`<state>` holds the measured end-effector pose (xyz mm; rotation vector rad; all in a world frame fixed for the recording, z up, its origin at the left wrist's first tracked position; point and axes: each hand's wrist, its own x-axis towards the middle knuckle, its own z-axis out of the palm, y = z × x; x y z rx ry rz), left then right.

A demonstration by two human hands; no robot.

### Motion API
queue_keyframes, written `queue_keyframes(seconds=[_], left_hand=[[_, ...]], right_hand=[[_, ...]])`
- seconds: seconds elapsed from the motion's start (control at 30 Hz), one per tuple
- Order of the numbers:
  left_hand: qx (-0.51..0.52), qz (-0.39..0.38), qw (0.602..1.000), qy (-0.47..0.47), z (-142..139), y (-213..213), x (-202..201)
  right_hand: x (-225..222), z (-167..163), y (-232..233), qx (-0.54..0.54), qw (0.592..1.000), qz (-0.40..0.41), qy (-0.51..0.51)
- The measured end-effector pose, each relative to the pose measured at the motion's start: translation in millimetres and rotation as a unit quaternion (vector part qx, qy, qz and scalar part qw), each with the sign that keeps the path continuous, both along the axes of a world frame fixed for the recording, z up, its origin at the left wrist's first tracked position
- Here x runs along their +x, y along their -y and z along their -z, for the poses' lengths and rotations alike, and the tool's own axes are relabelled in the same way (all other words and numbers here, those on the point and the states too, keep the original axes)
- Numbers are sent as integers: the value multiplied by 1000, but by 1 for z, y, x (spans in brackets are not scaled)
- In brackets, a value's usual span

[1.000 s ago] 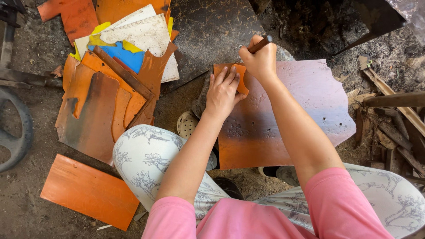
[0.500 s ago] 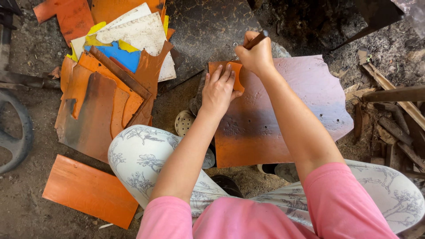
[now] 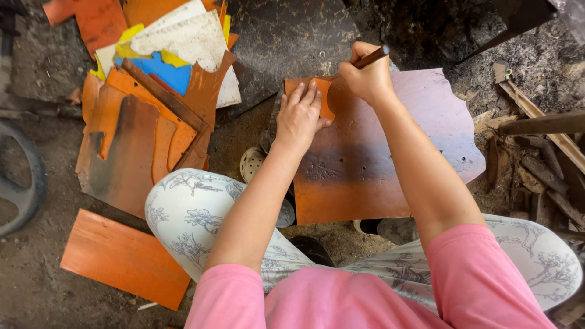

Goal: The person wipes a large piece of orange leather with a cloth, then uses a small knife to cut a smaller piece of leather placed on top of it. The person continues cutting the smaller piece along its edges.

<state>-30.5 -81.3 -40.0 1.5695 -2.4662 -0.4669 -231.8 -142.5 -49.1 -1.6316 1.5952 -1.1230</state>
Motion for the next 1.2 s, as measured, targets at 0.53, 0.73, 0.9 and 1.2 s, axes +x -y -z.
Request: queue_keyframes(seconds=[0.53,0.73,0.9,1.2], left_hand=[[7,-12,1000,-12,0,-1,-1],[18,-11,1000,-19,-4,0,0],[26,-5,1000,-5,-5,1,-1],[28,-9,1000,1,-7,2,-4]], right_hand=[[22,6,-52,-112,990,88,-20],[43,6,-64,-117,981,151,-18],[52,6,-70,-96,983,159,2],[29,-8,-70,17,999,47,9]])
